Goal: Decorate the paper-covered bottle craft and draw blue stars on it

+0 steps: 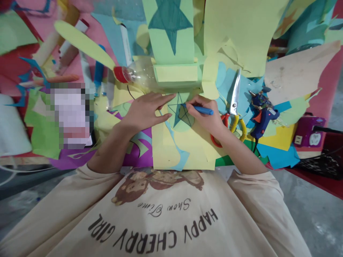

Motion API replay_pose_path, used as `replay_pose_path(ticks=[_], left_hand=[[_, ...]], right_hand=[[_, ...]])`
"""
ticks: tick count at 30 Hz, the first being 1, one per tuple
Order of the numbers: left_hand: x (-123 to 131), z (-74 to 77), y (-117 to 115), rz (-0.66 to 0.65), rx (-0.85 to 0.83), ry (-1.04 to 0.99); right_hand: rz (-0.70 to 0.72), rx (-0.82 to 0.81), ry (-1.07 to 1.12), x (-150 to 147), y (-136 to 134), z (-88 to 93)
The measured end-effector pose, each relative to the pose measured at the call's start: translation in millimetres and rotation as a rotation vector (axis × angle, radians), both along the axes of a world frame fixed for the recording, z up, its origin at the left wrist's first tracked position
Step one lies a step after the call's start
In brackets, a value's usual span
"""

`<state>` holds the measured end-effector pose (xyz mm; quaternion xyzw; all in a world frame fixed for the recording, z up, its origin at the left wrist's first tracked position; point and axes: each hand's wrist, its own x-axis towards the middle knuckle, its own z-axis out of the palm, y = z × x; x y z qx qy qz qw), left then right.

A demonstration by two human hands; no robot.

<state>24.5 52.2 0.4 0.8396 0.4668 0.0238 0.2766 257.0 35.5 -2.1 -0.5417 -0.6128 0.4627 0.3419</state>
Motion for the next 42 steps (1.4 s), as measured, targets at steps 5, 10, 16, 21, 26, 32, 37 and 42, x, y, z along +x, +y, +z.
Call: replay_pose_path(ticks=[5, 10, 16, 21, 26, 32, 37, 42], left_hand=[[-0.4, -1.7, -0.5, 0.008, 0.018, -0.01], [-0.7, -3.5, -0.4, 0.001, 0.022, -0.008], [-0.1, -2.6, -0.1, 0.0, 0.01, 0.009], [-0.6, -1.0, -0.8, 0.005, 0.011, -0.007], [-0.6, -1.6, -0.5, 0.007, 0.013, -0.006], [0.8, -0.9, -0.5, -0.003, 0.002, 0.019], [0.5, 0.5, -0.5, -0.004, 0.0, 0.019], [-0.3, -2.2, -0.2, -0.004, 0.006, -0.01]], right_hand=[[0.009, -0.016, -0.037, 0.7, 0.0, -1.3], [0.038, 0.001, -0.042, 0.8, -0.5, -1.5], [0.07, -0.007, -0.055, -1.0, 0.0, 1.5], [0.108, 0.002, -0.052, -2.4, -0.4, 4.3], [0.137, -0.003, -0.049, -4.2, -1.0, 6.2], [0.192, -0.025, -0.036, -3.6, -0.1, 6.1], [0.15, -0.031, 0.047, -2.7, 1.6, 5.5], [0.149, -0.072, 0.166, 0.4, 5.1, 3.9]])
